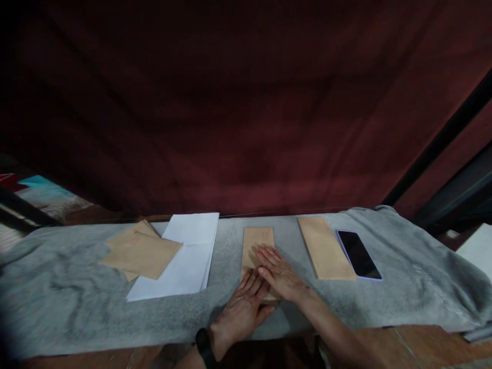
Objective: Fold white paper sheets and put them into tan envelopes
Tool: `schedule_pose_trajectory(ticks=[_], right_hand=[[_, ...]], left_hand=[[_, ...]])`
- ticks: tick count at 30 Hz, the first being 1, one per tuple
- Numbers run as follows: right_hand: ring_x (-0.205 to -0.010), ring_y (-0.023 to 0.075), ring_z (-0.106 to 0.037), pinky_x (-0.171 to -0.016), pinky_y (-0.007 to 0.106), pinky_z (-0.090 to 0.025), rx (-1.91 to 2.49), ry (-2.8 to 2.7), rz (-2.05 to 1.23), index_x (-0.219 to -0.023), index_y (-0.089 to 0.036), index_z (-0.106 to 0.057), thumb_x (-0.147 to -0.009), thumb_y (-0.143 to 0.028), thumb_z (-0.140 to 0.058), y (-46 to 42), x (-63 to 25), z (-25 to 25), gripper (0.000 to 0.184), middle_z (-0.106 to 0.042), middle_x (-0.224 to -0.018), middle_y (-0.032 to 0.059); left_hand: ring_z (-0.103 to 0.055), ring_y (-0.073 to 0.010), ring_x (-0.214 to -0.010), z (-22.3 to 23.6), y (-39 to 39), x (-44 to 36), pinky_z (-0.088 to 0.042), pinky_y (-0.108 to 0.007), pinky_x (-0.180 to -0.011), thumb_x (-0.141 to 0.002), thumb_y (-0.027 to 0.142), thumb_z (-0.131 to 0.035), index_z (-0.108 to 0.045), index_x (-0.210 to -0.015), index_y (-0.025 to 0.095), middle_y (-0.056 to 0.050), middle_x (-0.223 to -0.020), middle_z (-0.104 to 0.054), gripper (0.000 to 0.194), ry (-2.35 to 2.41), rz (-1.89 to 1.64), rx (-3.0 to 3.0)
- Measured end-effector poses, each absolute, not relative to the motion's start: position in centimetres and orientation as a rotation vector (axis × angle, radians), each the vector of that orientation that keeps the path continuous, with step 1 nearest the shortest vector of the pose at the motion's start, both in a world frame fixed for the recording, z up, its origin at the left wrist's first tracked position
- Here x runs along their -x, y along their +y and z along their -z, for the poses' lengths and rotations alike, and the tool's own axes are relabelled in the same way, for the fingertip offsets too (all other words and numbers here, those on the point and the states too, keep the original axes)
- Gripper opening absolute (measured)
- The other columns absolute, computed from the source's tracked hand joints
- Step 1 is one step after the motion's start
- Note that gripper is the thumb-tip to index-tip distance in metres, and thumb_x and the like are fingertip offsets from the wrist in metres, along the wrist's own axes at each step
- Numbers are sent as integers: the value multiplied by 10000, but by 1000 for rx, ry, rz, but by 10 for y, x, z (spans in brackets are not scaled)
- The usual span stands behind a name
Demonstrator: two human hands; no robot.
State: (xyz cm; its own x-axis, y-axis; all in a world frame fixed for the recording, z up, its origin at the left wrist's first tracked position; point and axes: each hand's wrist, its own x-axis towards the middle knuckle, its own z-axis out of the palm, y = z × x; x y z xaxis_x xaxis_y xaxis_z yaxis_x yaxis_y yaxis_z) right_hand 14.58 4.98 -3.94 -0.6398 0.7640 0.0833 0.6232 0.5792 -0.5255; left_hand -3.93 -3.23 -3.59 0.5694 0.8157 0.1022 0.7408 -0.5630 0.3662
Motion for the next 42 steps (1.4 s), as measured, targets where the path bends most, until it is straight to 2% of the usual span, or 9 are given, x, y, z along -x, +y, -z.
schedule_pose_trajectory(ticks=[3,10,16,20,25,30,33,36,42], right_hand=[[-1539,195,-183,-1279,452,-138,1064,-2606,-644,-1587,-311,-262,-1060,-486,-291,69,-135,41,556,-244,-1658,-15],[-1514,203,-271,-1272,452,-163,1137,-2544,-533,-1550,-303,-377,-1044,-478,-316,121,-126,51,539,-300,-1638,-5],[-1520,223,-257,-1268,472,-169,1226,-2478,-496,-1568,-297,-341,-1046,-492,-292,138,-122,58,560,-282,-1646,5],[-1526,220,-236,-1273,469,-141,1217,-2504,-508,-1584,-230,-301,-1041,-534,-269,122,-122,59,624,-272,-1650,51],[-1528,191,-224,-1276,421,-147,1178,-2559,-557,-1592,-270,-274,-1048,-545,-256,92,-132,55,609,-254,-1655,15],[-1540,190,-175,-1279,434,-119,1167,-2587,-687,-1600,-261,-221,-1052,-559,-253,67,-140,48,625,-223,-1662,22],[-1539,186,-182,-1281,436,-117,1170,-2564,-752,-1595,-265,-236,-1052,-566,-245,54,-143,43,621,-227,-1661,24],[-1540,177,-176,-1283,425,-111,1196,-2536,-792,-1596,-255,-232,-1052,-570,-238,41,-146,40,628,-217,-1665,26],[-1537,180,-193,-1284,442,-131,1218,-2487,-796,-1586,-252,-268,-1057,-547,-271,19,-154,41,606,-235,-1660,33]], left_hand=[[-234,-291,-1529,33,-33,40,-217,-504,-1259,-993,581,-443,-341,-1558,198,-129,-1627,-340,690,1287,-333,-2499],[-147,-276,-1549,41,-32,41,-199,-502,-1263,-1014,541,-410,-214,-1603,222,-95,-1678,-190,697,1263,-319,-2555],[-152,-269,-1549,43,-32,42,-206,-492,-1259,-1020,530,-395,-201,-1605,230,-86,-1684,-165,686,1269,-320,-2587],[-151,-267,-1549,43,-31,42,-198,-501,-1258,-1024,518,-393,-197,-1606,233,-88,-1679,-182,677,1265,-302,-2586],[-175,-265,-1546,39,-30,41,-198,-503,-1258,-1025,516,-389,-238,-1598,224,-90,-1655,-267,660,1264,-281,-2563],[-264,-286,-1520,34,-29,39,-211,-498,-1254,-1021,548,-380,-365,-1548,172,-139,-1618,-352,647,1281,-276,-2509],[-268,-284,-1519,35,-29,40,-229,-492,-1253,-1020,539,-395,-369,-1544,164,-147,-1616,-355,644,1278,-291,-2498],[-265,-274,-1521,34,-29,42,-254,-504,-1248,-1018,495,-440,-377,-1540,190,-130,-1609,-374,608,1260,-327,-2499],[-342,-231,-1491,22,-28,48,-300,-483,-1238,-1023,311,-471,-491,-1467,250,-78,-1547,-485,449,1172,-408,-2485]])
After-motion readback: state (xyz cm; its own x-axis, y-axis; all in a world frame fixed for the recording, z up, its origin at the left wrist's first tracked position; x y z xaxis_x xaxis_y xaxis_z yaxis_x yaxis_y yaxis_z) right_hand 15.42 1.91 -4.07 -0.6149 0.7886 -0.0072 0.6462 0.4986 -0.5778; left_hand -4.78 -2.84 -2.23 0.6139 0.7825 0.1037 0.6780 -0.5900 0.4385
